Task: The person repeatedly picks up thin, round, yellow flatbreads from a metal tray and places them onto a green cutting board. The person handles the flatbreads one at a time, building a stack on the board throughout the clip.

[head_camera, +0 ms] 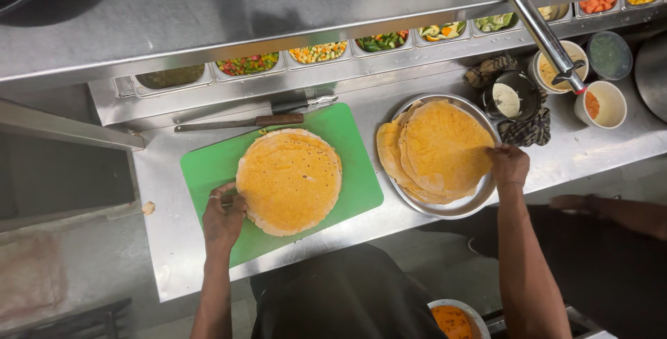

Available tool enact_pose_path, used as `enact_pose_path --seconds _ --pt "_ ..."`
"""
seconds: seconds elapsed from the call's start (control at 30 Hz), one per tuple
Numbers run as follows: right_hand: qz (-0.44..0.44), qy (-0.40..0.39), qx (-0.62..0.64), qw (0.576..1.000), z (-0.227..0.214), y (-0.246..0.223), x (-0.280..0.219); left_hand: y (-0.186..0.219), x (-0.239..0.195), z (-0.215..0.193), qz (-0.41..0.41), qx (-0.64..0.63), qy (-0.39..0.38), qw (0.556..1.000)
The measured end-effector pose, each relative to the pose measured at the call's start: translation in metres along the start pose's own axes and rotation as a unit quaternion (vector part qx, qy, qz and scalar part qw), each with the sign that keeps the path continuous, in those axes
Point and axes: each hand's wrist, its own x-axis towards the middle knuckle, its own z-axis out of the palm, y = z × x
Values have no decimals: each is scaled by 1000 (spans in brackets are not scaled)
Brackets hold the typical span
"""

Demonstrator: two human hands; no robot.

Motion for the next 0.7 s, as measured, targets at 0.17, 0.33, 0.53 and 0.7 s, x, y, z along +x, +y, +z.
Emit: enact_pose_path --seconds 0.17,0.33,0.53,0.7 --pt "-100 24 -23 994 1 -25 -14 -10 -2 -1 37 22 18 999" --pt "-280 -21 12 960 -15 -130 -97 -13 -10 12 144 -51 138 979" --pt "-267 -195 60 942 -39 -251 -202 16 -15 53 144 -295 -85 941" --pt "-247 -350 111 897 -17 -273 -242 24 -20 66 98 -385 -321 860"
